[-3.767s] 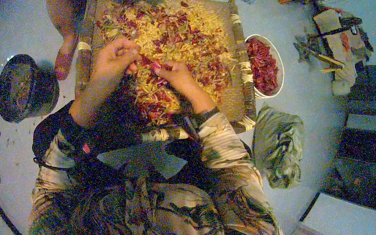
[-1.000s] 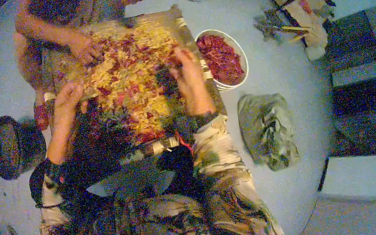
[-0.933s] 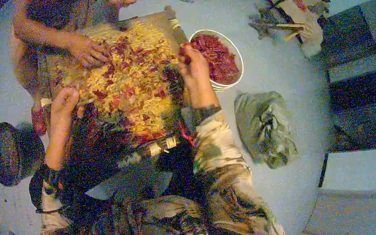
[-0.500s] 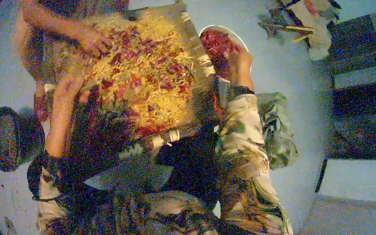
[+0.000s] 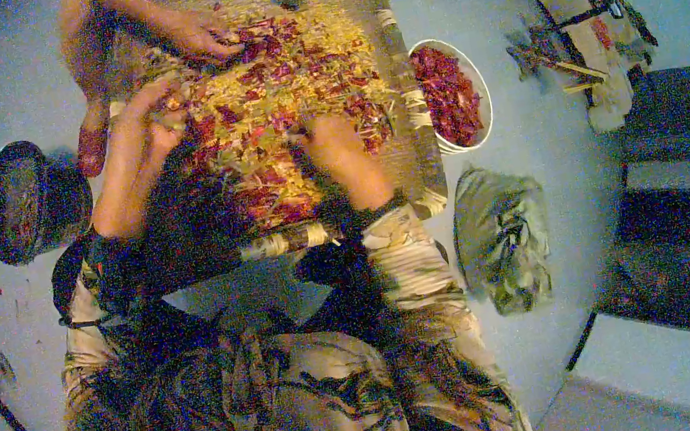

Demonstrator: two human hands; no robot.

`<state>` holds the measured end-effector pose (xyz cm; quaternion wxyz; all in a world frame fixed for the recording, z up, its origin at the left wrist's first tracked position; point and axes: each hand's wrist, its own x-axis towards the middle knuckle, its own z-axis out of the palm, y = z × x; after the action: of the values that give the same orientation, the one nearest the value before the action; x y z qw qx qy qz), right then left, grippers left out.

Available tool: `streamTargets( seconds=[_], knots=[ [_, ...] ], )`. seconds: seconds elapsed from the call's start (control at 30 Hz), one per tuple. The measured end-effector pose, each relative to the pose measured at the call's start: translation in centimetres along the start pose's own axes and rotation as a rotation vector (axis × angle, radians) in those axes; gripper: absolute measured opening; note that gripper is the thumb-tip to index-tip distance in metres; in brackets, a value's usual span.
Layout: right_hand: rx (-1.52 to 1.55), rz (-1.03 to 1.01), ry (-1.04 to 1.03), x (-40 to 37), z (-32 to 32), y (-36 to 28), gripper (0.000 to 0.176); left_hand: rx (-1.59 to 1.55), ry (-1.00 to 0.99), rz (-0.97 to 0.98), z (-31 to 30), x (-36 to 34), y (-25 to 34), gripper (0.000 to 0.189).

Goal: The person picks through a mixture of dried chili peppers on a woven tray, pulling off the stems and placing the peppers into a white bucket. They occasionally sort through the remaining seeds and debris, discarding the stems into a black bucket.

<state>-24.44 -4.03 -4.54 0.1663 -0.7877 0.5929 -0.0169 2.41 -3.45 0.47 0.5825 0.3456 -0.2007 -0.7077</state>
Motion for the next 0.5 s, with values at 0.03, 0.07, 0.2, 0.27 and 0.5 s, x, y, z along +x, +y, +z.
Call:
streamTargets(
  seconds=[0.03, 0.07, 0.2, 0.27, 0.5],
  knots=[
    [0.014, -0.010, 0.056, 0.1, 0.7, 0.0, 0.022, -0.067, -0.031, -0.037, -0.2, 0.0, 0.1, 0.016],
    [0.029, -0.020, 0.112, 0.2, 1.5, 0.1, 0.023, -0.076, 0.011, -0.030, -0.2, -0.1, 0.0, 0.016],
    [-0.001, 0.001, 0.278, 2.1, 2.9, -0.2, 0.024, -0.046, 0.019, -0.007, 0.0, 0.3, -0.3, 0.014],
    [-0.032, 0.067, 0.264, 3.2, 3.4, -0.3, 0.026, 0.021, -0.044, -0.004, -0.8, 0.6, -0.8, 0.011],
    [0.185, 0.066, 0.320, 3.6, 5.5, 2.3, 0.022, 0.146, 0.010, -0.007, 0.1, 0.0, -0.5, 0.009]
  ],
)
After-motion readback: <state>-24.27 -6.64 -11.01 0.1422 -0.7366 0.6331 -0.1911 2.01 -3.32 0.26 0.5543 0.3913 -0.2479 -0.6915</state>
